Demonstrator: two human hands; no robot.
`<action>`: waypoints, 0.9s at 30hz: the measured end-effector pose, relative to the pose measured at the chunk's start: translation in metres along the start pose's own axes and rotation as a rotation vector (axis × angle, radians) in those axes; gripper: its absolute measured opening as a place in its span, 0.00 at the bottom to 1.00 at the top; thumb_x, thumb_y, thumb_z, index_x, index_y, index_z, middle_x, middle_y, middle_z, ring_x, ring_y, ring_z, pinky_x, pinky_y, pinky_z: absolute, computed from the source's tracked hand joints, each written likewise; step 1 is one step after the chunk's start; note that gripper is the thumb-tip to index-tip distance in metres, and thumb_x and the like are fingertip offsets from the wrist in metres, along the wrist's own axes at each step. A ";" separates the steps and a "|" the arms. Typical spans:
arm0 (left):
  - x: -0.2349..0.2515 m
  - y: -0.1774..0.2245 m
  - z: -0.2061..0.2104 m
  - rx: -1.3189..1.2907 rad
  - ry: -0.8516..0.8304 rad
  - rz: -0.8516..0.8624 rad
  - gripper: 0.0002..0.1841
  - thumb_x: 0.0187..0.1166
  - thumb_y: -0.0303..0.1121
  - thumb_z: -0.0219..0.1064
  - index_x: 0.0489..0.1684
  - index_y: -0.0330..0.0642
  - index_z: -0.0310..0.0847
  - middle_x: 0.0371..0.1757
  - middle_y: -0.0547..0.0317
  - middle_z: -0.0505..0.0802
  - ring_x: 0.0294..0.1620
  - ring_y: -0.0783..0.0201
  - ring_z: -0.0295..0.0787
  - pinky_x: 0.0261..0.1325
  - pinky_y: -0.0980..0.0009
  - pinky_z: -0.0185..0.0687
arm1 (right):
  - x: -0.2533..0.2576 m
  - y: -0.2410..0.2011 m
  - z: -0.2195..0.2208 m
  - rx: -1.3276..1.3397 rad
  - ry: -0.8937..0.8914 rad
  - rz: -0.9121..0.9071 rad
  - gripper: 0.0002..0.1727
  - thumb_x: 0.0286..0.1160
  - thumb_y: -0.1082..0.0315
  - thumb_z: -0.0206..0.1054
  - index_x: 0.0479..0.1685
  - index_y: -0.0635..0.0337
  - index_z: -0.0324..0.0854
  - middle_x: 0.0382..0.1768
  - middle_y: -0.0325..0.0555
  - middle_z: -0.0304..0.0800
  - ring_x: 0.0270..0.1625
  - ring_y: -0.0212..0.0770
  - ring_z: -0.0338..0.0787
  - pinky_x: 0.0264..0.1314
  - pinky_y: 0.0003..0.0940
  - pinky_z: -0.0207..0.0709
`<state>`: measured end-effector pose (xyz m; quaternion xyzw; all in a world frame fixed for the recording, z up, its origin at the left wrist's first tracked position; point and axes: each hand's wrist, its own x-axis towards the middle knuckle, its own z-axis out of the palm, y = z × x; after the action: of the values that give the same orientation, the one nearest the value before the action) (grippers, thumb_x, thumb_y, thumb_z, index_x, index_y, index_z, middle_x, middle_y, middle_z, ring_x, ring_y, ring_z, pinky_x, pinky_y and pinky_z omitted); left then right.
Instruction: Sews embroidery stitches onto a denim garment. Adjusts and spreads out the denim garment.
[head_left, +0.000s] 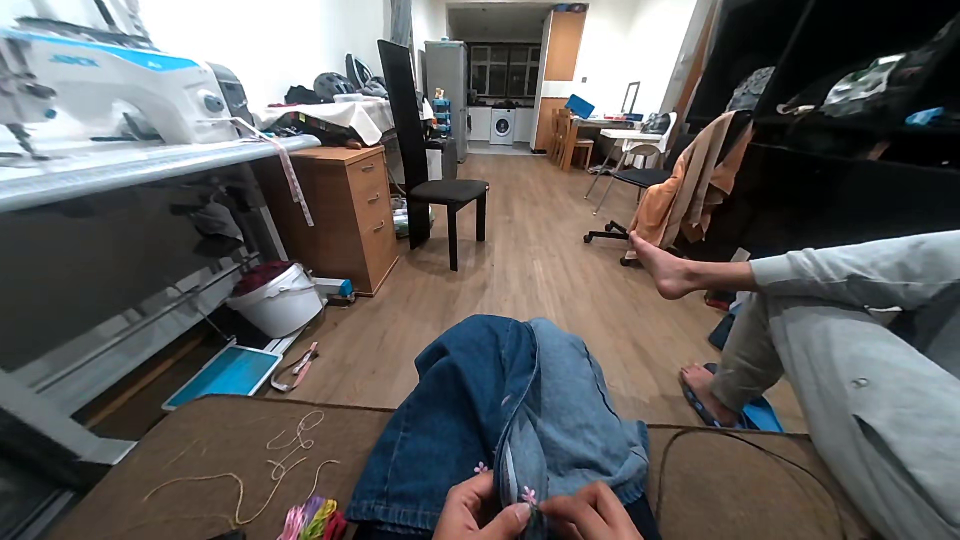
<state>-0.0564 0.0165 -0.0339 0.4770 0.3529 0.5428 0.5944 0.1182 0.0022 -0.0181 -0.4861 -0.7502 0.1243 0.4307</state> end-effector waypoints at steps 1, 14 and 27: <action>0.000 0.000 0.000 0.003 -0.001 0.001 0.09 0.74 0.16 0.66 0.47 0.34 0.88 0.40 0.63 0.97 0.44 0.72 0.94 0.56 0.69 0.90 | 0.000 0.000 0.000 0.022 0.002 0.009 0.09 0.74 0.77 0.66 0.39 0.64 0.94 0.33 0.57 0.86 0.37 0.45 0.87 0.44 0.32 0.82; -0.001 0.000 0.000 0.037 -0.027 0.021 0.09 0.75 0.17 0.67 0.47 0.34 0.88 0.41 0.64 0.97 0.44 0.72 0.94 0.55 0.69 0.90 | 0.000 0.008 0.003 0.154 0.014 0.049 0.06 0.72 0.75 0.69 0.37 0.66 0.93 0.33 0.54 0.85 0.36 0.39 0.85 0.43 0.27 0.80; -0.001 -0.001 0.000 -0.056 -0.023 -0.019 0.10 0.75 0.17 0.65 0.48 0.34 0.87 0.41 0.63 0.97 0.44 0.71 0.94 0.56 0.69 0.90 | 0.000 0.008 0.001 0.174 -0.004 0.064 0.06 0.73 0.72 0.71 0.37 0.66 0.92 0.32 0.53 0.86 0.36 0.38 0.86 0.42 0.26 0.81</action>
<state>-0.0556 0.0157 -0.0352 0.4632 0.3352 0.5413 0.6165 0.1225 0.0067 -0.0232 -0.4704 -0.7216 0.2035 0.4654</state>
